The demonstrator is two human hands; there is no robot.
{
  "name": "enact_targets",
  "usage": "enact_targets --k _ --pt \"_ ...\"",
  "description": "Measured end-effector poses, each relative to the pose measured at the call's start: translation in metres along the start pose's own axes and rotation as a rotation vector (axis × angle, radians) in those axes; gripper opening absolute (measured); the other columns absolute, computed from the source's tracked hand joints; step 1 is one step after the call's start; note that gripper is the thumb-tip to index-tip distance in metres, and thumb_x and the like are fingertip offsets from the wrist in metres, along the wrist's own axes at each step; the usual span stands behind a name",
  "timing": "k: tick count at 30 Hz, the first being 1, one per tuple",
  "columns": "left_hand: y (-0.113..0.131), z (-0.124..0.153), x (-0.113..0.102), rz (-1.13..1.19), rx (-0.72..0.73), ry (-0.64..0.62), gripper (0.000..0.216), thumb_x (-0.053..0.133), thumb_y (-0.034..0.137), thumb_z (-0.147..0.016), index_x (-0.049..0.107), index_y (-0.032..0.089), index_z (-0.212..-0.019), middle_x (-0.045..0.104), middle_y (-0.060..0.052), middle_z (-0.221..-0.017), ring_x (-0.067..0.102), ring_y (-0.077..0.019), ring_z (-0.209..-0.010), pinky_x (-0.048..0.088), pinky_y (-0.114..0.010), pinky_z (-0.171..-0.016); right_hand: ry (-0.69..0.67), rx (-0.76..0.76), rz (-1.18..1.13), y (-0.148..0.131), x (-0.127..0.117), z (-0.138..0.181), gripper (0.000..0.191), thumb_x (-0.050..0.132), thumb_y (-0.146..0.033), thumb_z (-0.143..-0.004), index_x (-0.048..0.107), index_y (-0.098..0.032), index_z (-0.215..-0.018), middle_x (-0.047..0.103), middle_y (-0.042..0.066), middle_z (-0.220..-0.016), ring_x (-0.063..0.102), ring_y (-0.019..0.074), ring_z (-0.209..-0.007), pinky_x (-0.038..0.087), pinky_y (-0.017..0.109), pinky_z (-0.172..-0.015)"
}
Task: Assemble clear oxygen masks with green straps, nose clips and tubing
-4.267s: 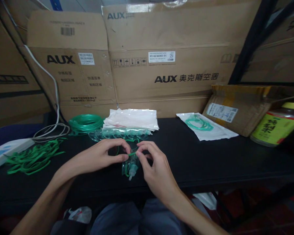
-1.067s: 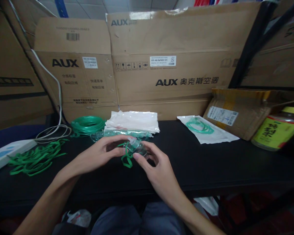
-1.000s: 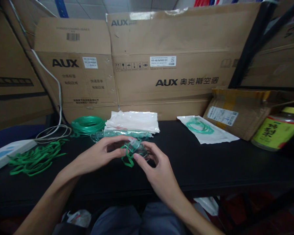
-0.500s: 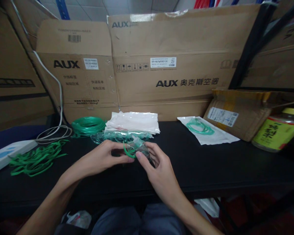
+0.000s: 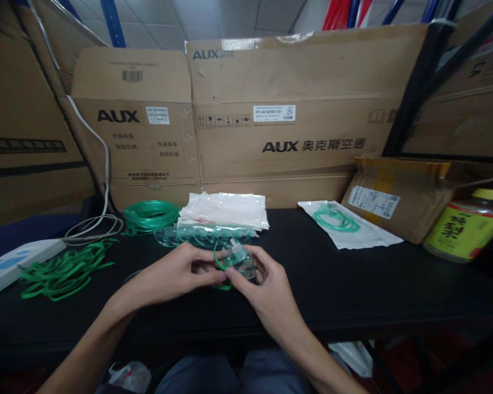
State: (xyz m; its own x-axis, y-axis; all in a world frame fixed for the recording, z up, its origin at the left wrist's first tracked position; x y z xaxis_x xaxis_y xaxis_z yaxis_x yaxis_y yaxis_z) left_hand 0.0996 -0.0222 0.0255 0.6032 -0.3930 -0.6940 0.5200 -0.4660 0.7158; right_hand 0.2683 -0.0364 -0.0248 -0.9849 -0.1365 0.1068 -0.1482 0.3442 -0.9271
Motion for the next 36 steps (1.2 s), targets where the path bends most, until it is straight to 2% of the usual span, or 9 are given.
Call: enact_targets --k 5,7,13,18,23,27,31,34,36 --pt "-0.003 0.001 -0.010 0.121 -0.043 0.112 0.049 0.063 0.050 -0.090 0.071 0.019 -0.127 0.078 -0.004 -0.083 0.070 -0.0196 -0.074 0.052 -0.025 -0.064 0.043 0.024 0.019 -0.002 -0.004 0.000 0.042 0.084 -0.035 -0.075 0.067 -0.019 -0.110 0.076 0.003 -0.101 0.069 0.0188 -0.093 0.053 0.027 -0.084" --pt "-0.005 -0.001 -0.013 0.185 -0.045 0.190 0.054 0.065 0.050 -0.089 0.068 0.018 -0.131 0.078 -0.005 -0.086 0.070 -0.0194 -0.072 0.055 -0.027 -0.067 0.034 0.029 0.037 -0.002 -0.004 0.001 0.043 0.082 -0.037 -0.077 0.066 -0.019 -0.112 0.075 0.004 -0.102 0.068 0.0195 -0.094 0.052 0.028 -0.085" --pt "-0.006 -0.006 -0.005 0.150 0.030 0.200 0.031 0.070 0.043 -0.087 0.077 0.021 -0.108 0.077 -0.001 -0.076 0.071 -0.0172 -0.067 0.056 -0.024 -0.066 0.037 0.033 0.015 -0.002 -0.004 -0.002 0.045 0.081 -0.040 -0.079 0.065 -0.021 -0.116 0.074 0.004 -0.110 0.067 0.0209 -0.102 0.051 0.030 -0.090" --pt "-0.005 -0.008 0.001 0.141 0.038 0.234 0.026 0.071 0.036 -0.087 0.077 0.022 -0.108 0.076 0.000 -0.074 0.073 -0.0172 -0.068 0.055 -0.023 -0.065 0.015 0.041 -0.038 -0.004 -0.003 -0.001 0.038 0.075 -0.042 -0.086 0.065 -0.023 -0.118 0.073 0.004 -0.113 0.066 0.0212 -0.105 0.051 0.030 -0.091" --pt "-0.002 -0.011 0.006 0.103 0.041 0.247 0.024 0.067 0.031 -0.089 0.078 0.018 -0.104 0.078 -0.003 -0.080 0.073 -0.0174 -0.071 0.054 -0.023 -0.067 0.010 0.063 -0.114 -0.002 -0.004 -0.001 0.042 0.078 -0.041 -0.085 0.065 -0.024 -0.121 0.071 0.005 -0.122 0.065 0.0229 -0.111 0.049 0.034 -0.098" --pt "0.003 -0.008 0.006 0.000 0.086 0.223 0.022 0.063 0.027 -0.091 0.080 0.022 -0.104 0.080 -0.001 -0.093 0.073 -0.0179 -0.081 0.053 -0.023 -0.074 0.018 0.088 -0.122 0.003 -0.007 -0.003 0.047 0.083 -0.040 -0.079 0.066 -0.024 -0.120 0.073 0.006 -0.119 0.066 0.0250 -0.112 0.047 0.036 -0.101" --pt "0.002 0.008 -0.028 -0.185 0.037 0.380 0.024 0.064 0.039 -0.092 0.080 0.025 -0.102 0.080 -0.001 -0.102 0.073 -0.0219 -0.091 0.053 -0.028 -0.084 0.040 0.111 -0.079 0.001 -0.008 -0.002 0.047 0.083 -0.043 -0.077 0.068 -0.021 -0.116 0.075 0.008 -0.112 0.068 0.0271 -0.107 0.048 0.039 -0.098" --pt "-0.007 0.022 -0.084 -0.424 -0.079 0.594 0.035 0.056 0.049 -0.094 0.079 0.025 -0.105 0.079 -0.003 -0.111 0.071 -0.0263 -0.103 0.050 -0.032 -0.093 0.041 0.130 -0.052 -0.005 -0.005 0.000 0.045 0.083 -0.045 -0.076 0.069 -0.020 -0.111 0.076 0.009 -0.108 0.069 0.0284 -0.105 0.048 0.040 -0.096" --pt "-0.022 0.022 -0.123 -0.628 -0.260 0.641 0.044 0.049 0.054 -0.096 0.078 0.025 -0.111 0.078 -0.004 -0.112 0.070 -0.0284 -0.107 0.050 -0.031 -0.092 0.027 0.137 -0.048 -0.007 -0.004 0.001 0.043 0.082 -0.046 -0.077 0.069 -0.019 -0.109 0.076 0.008 -0.107 0.069 0.0281 -0.103 0.049 0.040 -0.094"
Point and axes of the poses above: each hand's wrist, its own z-axis away from the middle knuckle, its own x-axis out of the palm, y = z × x, the point moved 4 cm from there along -z, towards the middle knuckle
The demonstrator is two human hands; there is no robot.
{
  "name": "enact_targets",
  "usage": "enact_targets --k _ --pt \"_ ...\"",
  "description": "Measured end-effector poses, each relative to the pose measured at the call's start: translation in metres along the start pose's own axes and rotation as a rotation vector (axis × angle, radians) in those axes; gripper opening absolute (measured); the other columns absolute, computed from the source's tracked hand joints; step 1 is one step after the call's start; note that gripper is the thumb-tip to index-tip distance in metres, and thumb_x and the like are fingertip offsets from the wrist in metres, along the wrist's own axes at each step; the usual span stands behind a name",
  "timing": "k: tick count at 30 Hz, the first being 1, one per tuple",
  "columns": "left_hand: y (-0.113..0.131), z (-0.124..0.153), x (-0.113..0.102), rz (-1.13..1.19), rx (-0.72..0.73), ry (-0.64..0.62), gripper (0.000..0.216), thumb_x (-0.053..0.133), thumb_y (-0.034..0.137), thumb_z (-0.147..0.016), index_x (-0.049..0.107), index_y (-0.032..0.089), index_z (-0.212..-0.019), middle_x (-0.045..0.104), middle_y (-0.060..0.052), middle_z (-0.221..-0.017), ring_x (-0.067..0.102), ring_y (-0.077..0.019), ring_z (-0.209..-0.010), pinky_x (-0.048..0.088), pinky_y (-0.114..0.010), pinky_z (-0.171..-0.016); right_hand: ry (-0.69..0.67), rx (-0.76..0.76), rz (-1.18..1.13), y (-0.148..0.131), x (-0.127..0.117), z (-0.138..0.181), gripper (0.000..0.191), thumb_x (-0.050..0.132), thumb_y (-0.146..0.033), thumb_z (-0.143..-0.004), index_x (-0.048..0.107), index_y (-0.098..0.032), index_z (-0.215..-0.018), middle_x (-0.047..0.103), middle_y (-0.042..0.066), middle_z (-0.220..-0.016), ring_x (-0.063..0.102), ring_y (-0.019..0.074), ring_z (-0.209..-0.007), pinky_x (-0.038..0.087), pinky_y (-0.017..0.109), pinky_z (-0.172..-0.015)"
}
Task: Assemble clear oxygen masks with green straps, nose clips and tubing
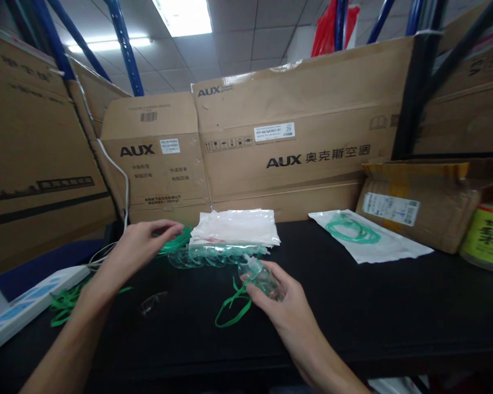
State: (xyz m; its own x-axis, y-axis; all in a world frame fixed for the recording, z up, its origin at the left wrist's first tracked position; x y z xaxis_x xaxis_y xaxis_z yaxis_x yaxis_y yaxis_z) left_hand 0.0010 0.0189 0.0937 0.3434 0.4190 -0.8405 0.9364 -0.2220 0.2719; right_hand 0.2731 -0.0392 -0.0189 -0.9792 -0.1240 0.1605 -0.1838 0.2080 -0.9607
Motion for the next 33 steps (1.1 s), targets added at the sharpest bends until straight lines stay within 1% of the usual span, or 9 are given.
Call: enact_targets --k 1,3,6,9,12,18,24,29,33 --pt "-0.015 -0.014 -0.003 -0.126 -0.066 -0.023 0.046 0.045 0.055 -0.096 0.077 0.027 -0.114 0.078 -0.003 -0.114 0.070 -0.0291 -0.110 0.050 -0.031 -0.090 -0.012 0.002 0.000 0.000 0.001 0.000 0.043 0.081 -0.046 -0.077 0.069 -0.019 -0.108 0.076 0.008 -0.106 0.069 0.0275 -0.102 0.049 0.039 -0.093" --pt "-0.039 -0.040 0.001 -0.210 -0.123 -0.058 0.046 0.048 0.052 -0.094 0.078 0.022 -0.113 0.078 -0.010 -0.113 0.068 -0.0356 -0.113 0.051 -0.036 -0.089 -0.042 0.004 -0.003 0.001 0.002 0.000 0.041 0.081 -0.045 -0.078 0.069 -0.020 -0.109 0.076 0.007 -0.105 0.069 0.0257 -0.100 0.050 0.037 -0.091" --pt "-0.064 -0.065 0.024 -0.279 -0.158 -0.139 0.037 0.058 0.047 -0.087 0.082 0.021 -0.095 0.080 -0.015 -0.102 0.071 -0.0385 -0.105 0.052 -0.039 -0.086 -0.095 -0.006 -0.017 0.002 0.004 0.000 0.039 0.081 -0.042 -0.079 0.070 -0.020 -0.109 0.077 0.006 -0.104 0.070 0.0230 -0.098 0.050 0.034 -0.089" --pt "-0.076 -0.070 0.050 -0.313 -0.145 -0.196 0.028 0.063 0.046 -0.082 0.082 0.025 -0.082 0.080 -0.011 -0.090 0.073 -0.0344 -0.097 0.053 -0.036 -0.083 -0.150 -0.008 -0.042 0.002 0.006 0.000 0.037 0.081 -0.041 -0.080 0.070 -0.020 -0.109 0.077 0.006 -0.106 0.070 0.0229 -0.100 0.050 0.034 -0.090" --pt "-0.084 -0.066 0.063 -0.328 -0.127 -0.212 0.022 0.064 0.042 -0.079 0.080 0.027 -0.078 0.080 -0.009 -0.088 0.073 -0.0329 -0.098 0.053 -0.036 -0.084 -0.168 -0.007 -0.030 0.000 0.007 0.000 0.038 0.081 -0.042 -0.079 0.071 -0.019 -0.108 0.077 0.008 -0.107 0.070 0.0244 -0.101 0.051 0.036 -0.092" --pt "-0.092 -0.064 0.064 -0.301 -0.103 -0.164 0.023 0.059 0.032 -0.080 0.081 0.026 -0.084 0.080 -0.011 -0.097 0.071 -0.0350 -0.102 0.052 -0.039 -0.089 -0.173 0.019 0.001 -0.003 0.008 0.003 0.038 0.081 -0.044 -0.078 0.071 -0.019 -0.105 0.076 0.007 -0.103 0.070 0.0248 -0.099 0.052 0.035 -0.089" --pt "-0.096 -0.065 0.060 -0.223 -0.136 -0.087 0.030 0.055 0.036 -0.083 0.078 0.022 -0.096 0.079 -0.011 -0.105 0.070 -0.0332 -0.107 0.051 -0.036 -0.091 -0.179 0.024 0.018 -0.006 0.009 0.005 0.038 0.080 -0.046 -0.078 0.071 -0.019 -0.103 0.074 0.006 -0.097 0.069 0.0238 -0.094 0.052 0.033 -0.084" --pt "-0.100 -0.063 0.052 -0.114 -0.166 -0.023 0.040 0.042 0.040 -0.093 0.066 0.019 -0.117 0.080 -0.007 -0.103 0.074 -0.0255 -0.099 0.052 -0.030 -0.087 -0.200 0.023 0.030 -0.003 0.009 0.004 0.034 0.078 -0.045 -0.081 0.071 -0.020 -0.103 0.073 0.005 -0.097 0.069 0.0248 -0.097 0.051 0.036 -0.087" --pt "-0.104 -0.064 0.051 -0.077 -0.187 -0.002 0.046 0.037 0.043 -0.097 0.057 0.018 -0.129 0.080 -0.006 -0.099 0.075 -0.0244 -0.091 0.052 -0.031 -0.086 -0.196 0.025 0.042 -0.002 0.008 0.003 0.036 0.079 -0.044 -0.080 0.071 -0.019 -0.104 0.073 0.005 -0.098 0.069 0.0241 -0.096 0.051 0.034 -0.085"
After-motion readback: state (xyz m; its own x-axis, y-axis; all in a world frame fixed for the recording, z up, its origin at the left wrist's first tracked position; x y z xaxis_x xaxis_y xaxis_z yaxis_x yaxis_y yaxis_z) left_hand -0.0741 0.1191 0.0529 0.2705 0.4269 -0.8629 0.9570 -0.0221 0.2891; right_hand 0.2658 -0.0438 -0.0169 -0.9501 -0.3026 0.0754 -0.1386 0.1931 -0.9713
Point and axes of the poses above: each hand's wrist, its own z-axis away from the middle knuckle, its own x-axis out of the palm, y = z × x, the point moved 4 cm from there along -z, towards the middle knuckle
